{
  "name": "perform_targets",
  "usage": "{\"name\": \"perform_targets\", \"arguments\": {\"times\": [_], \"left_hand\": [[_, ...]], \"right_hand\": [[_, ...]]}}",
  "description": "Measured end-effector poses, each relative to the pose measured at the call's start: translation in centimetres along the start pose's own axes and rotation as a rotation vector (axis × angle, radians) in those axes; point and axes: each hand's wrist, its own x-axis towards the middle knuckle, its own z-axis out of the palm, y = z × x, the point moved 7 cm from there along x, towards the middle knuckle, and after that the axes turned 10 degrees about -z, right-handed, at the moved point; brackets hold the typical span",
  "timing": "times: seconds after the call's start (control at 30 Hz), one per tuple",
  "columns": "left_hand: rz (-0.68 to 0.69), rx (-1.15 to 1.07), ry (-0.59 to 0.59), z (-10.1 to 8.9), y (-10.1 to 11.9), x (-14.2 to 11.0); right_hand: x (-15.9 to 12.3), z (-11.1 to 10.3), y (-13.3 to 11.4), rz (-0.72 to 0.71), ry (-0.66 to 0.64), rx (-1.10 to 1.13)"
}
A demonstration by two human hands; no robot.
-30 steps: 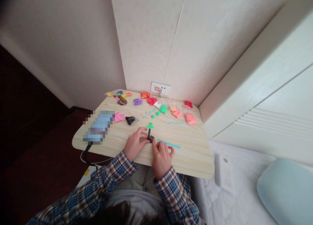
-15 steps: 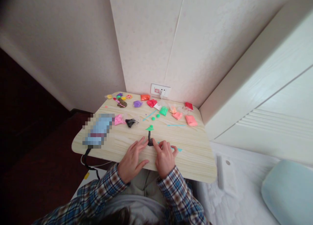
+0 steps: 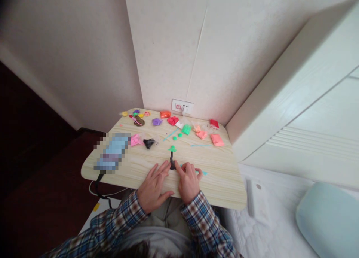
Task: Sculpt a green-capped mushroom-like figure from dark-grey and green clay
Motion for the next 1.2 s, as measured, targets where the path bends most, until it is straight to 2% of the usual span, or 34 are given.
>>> {"name": "perform_targets", "arguments": {"times": [0.1,0.2,0.37,0.53,0.63,0.73,0.9,1.07,1.2], "left_hand": [[-0.021,-0.028,0.025,-0.3,-0.1,0.1],[-0.053,-0.056,0.044,-0.6,-0.2,0.3],[-0.049,-0.072,0.0,-0.5,-0.1,0.4],[-0.117,-0.205,0.048,-1.0,-0.6,0.8],[-0.229,-0.397,0.1,-1.3,-1.4,1.5],[-0.4,-0.588,0.13,-1.1,-2.7,2.5],[-0.575,-0.716,0.193,-0.4,-4.2,4.2],[-0.588,-0.843,0.187,0.4,-4.6,5.5],[-0.558,-0.833,0.2,0.3,-4.5,5.7]], "right_hand": [[-0.1,0.1,-0.1,-0.013,-0.016,-0.02],[-0.7,-0.3,-0.6,-0.019,0.029,-0.029],[-1.3,-0.6,-2.9,-0.001,0.081,-0.043],[-1.5,0.0,-3.9,0.031,0.06,-0.133],[-1.6,0.1,-3.6,0.015,0.058,-0.115],[-1.6,0.1,-3.1,0.03,0.061,-0.078],[-1.4,0.1,-3.0,0.046,0.046,-0.109],[-1.4,0.1,-3.0,0.046,0.044,-0.089],[-1.4,0.1,-2.8,0.044,0.045,-0.059]]}}
